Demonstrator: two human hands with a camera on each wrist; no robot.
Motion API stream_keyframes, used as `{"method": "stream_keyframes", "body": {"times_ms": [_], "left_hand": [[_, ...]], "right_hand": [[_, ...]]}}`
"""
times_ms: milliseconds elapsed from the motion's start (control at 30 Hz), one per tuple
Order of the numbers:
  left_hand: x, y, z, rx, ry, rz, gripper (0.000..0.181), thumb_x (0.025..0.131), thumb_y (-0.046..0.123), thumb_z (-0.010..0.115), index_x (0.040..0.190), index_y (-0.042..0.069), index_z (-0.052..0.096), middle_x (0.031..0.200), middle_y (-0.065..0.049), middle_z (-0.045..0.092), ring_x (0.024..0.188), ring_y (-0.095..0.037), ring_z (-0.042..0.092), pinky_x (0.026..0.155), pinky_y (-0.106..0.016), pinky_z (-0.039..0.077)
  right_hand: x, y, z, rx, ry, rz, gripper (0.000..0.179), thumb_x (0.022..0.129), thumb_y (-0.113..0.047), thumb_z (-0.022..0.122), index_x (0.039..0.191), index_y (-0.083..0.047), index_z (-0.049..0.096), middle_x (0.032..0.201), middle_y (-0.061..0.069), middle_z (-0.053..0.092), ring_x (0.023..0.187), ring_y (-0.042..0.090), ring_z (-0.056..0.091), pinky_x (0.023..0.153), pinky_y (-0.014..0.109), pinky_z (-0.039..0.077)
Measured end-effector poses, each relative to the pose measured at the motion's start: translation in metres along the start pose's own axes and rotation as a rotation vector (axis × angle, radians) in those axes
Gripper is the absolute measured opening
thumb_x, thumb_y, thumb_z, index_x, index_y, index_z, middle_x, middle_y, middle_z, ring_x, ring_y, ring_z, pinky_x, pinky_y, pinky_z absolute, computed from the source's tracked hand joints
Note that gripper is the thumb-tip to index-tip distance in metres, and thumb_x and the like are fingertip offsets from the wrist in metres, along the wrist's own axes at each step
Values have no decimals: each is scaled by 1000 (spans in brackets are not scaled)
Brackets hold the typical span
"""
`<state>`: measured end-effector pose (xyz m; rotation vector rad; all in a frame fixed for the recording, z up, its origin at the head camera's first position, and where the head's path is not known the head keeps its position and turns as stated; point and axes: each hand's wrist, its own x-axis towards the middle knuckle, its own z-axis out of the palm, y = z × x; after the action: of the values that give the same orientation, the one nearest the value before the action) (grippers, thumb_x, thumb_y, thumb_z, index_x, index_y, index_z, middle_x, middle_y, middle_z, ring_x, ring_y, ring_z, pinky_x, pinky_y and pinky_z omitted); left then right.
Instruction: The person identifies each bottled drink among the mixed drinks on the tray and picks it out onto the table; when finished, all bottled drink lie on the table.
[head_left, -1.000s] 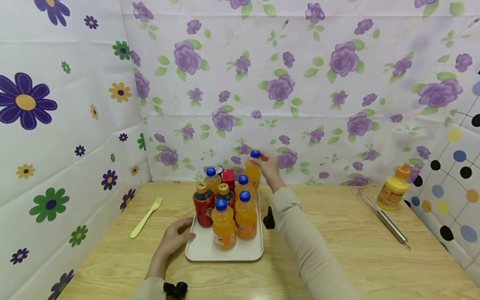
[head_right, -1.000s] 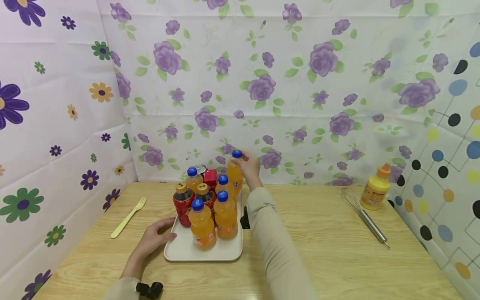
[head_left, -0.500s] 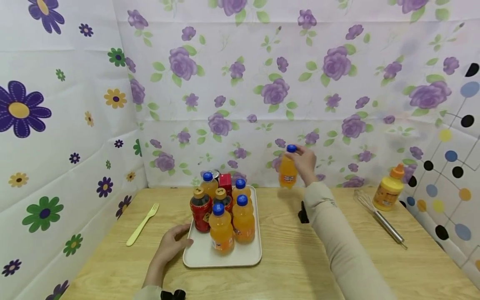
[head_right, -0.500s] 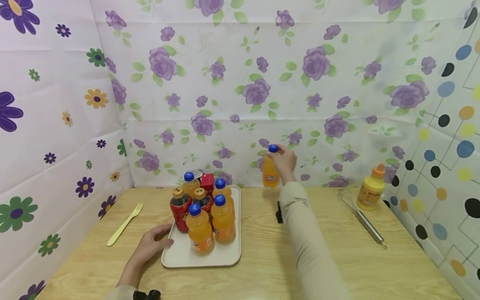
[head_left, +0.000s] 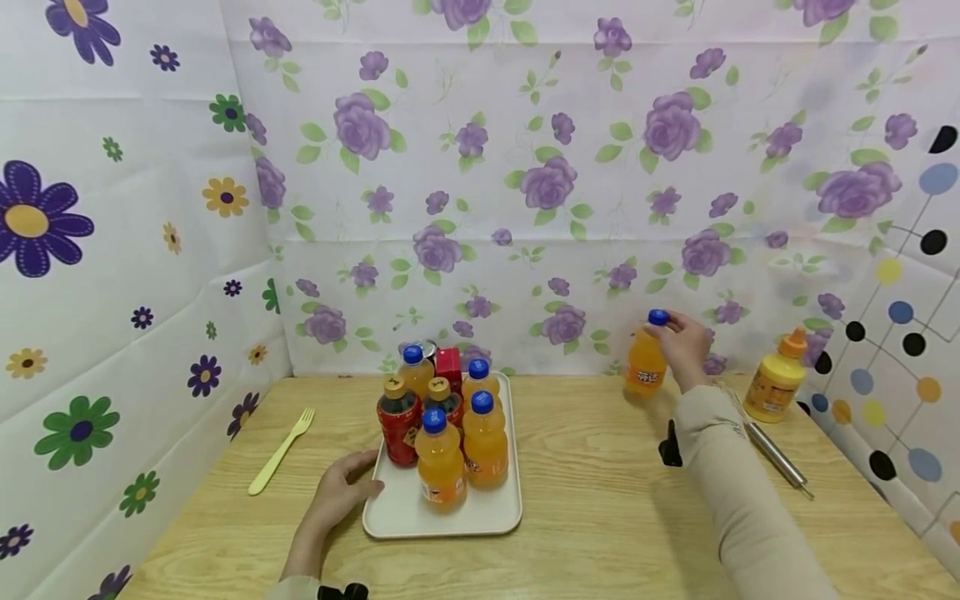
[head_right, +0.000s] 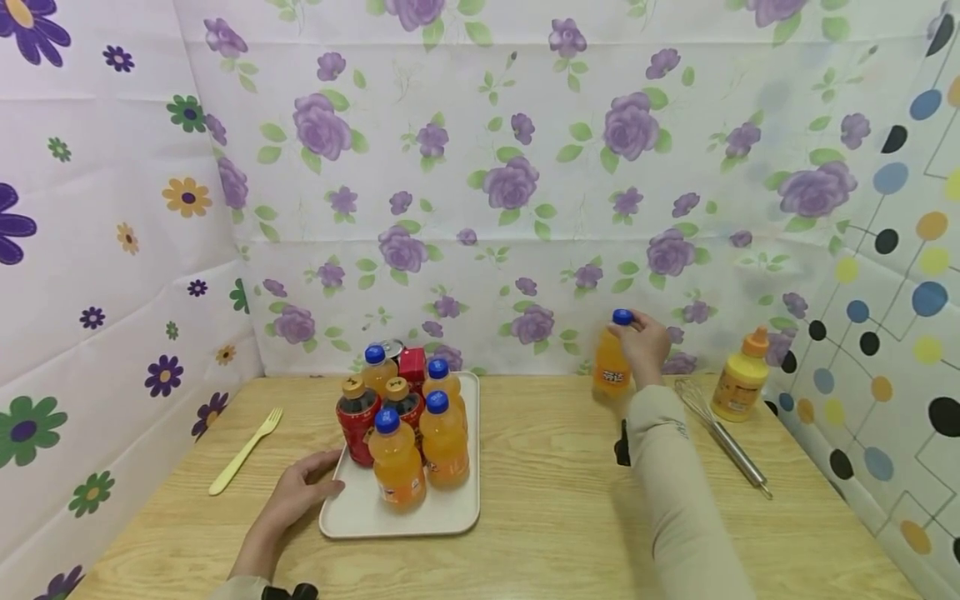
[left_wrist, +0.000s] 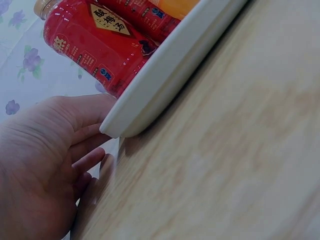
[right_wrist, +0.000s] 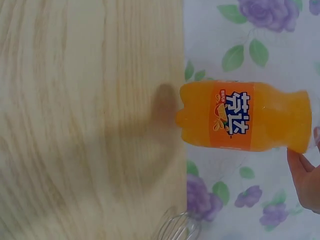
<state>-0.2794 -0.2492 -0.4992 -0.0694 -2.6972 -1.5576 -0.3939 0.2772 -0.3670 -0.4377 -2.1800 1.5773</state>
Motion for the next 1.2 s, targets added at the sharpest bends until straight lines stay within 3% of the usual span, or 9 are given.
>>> {"method": "stream_keyframes", "body": {"times_ms": [333,567,1033,1200], "left_hand": [[1,2,-1,2,10,-5,55,82,9,73,134,0,57,139,-22,56,137,-42,43,116,-58,31],[4,1,0,-11,6,11,55,81,10,74,133,0,57,138,-22,56,136,-42,43,115,-59,32],[1,-2,-1,-4,17,-8,55,82,10,73,134,0,57,140,-23,55,137,-43,41,116,-59,30],[-1,0,-1,6,10,-8,55,82,10,73,134,0,56,140,-23,54,137,-44,41,116,-60,30]], "right_hand": [[5,17,-23,33,42,113,58,91,-24,68,144,-12,48,145,11,52,135,23,51,111,33,45],[13,31,-33,8,52,128,60,91,-30,67,146,-16,46,148,9,49,137,21,48,111,32,44],[18,32,-42,-38,-83,113,67,92,-35,65,150,-15,39,154,12,41,143,29,39,115,42,40],[18,28,-46,-32,-152,89,71,92,-36,65,151,-12,35,158,13,32,147,30,31,120,44,32]]}}
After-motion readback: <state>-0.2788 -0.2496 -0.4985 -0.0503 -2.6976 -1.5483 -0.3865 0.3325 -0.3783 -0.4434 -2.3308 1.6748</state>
